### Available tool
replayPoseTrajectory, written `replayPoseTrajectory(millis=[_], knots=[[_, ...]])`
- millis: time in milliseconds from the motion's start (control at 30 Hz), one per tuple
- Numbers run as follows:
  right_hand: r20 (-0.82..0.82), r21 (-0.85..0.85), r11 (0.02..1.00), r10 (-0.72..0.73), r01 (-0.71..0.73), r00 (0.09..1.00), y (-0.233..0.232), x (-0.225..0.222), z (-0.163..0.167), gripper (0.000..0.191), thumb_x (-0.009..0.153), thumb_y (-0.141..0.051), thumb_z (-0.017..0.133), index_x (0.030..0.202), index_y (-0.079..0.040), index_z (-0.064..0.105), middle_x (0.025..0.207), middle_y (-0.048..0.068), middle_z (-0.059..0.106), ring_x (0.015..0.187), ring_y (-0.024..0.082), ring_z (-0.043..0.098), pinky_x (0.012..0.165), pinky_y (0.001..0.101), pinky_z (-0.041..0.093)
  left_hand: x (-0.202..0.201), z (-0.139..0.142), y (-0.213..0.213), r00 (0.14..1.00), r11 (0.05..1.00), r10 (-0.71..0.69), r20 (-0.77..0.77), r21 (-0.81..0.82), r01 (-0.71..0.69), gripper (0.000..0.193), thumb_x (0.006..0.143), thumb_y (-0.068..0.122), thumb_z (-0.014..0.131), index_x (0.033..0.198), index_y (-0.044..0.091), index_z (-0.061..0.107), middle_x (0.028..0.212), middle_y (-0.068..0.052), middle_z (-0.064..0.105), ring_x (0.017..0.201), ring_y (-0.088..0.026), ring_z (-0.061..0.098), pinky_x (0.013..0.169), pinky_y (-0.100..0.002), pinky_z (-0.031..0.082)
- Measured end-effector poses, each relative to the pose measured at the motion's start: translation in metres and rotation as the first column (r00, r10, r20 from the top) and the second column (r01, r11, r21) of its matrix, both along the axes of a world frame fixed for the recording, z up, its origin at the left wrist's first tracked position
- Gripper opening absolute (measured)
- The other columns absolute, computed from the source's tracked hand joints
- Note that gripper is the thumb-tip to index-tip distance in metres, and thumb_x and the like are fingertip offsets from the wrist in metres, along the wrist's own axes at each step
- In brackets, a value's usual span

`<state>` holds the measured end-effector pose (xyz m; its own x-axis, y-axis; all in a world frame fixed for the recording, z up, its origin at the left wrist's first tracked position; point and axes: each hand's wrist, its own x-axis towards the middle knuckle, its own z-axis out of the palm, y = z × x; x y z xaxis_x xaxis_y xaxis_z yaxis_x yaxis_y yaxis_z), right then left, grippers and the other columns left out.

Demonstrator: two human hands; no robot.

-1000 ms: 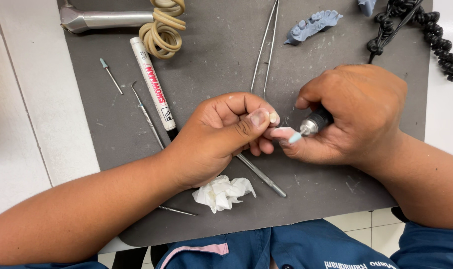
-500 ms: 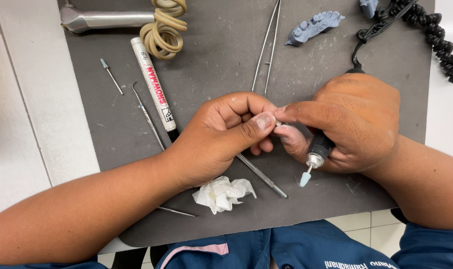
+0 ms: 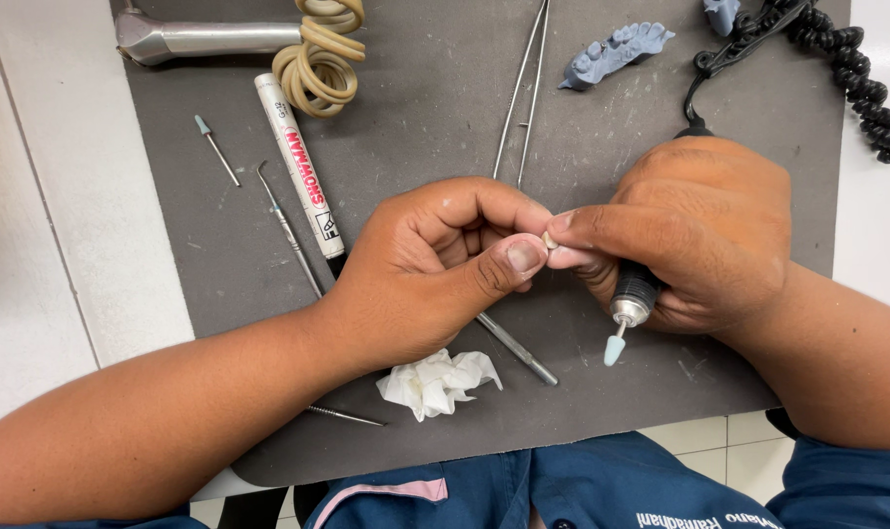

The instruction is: The person holds a small tooth-shaped object and uses a rotary handpiece with a light-blue polishing bur to smooth its surface. They rotate the object to access different sides, pause to inspect it, and continue polishing until the clip ends.

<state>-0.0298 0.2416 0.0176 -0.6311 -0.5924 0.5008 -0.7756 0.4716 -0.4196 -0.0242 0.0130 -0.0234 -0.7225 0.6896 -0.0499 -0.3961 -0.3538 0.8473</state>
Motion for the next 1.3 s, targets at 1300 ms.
replayPoseTrajectory(millis=[1300], knots=[[-0.255,0.223,0.963,-0.092,0.152,0.963,0.009,-0.004,-0.003,0.076,0.083,-0.077,0.061,0.055,-0.008,0.048,0.051,0.005,0.039,0.043,0.021,0.041,0.042,0.0349,0.027,0.004,0.006,-0.004,0.997,0.984,-0.076,-0.018,-0.165,0.072,0.029,0.103,0.025,0.068,0.111,-0.003,0.071,0.091,-0.003,0.072,0.081,-0.002,0.065,0.071,-0.018,0.055]])
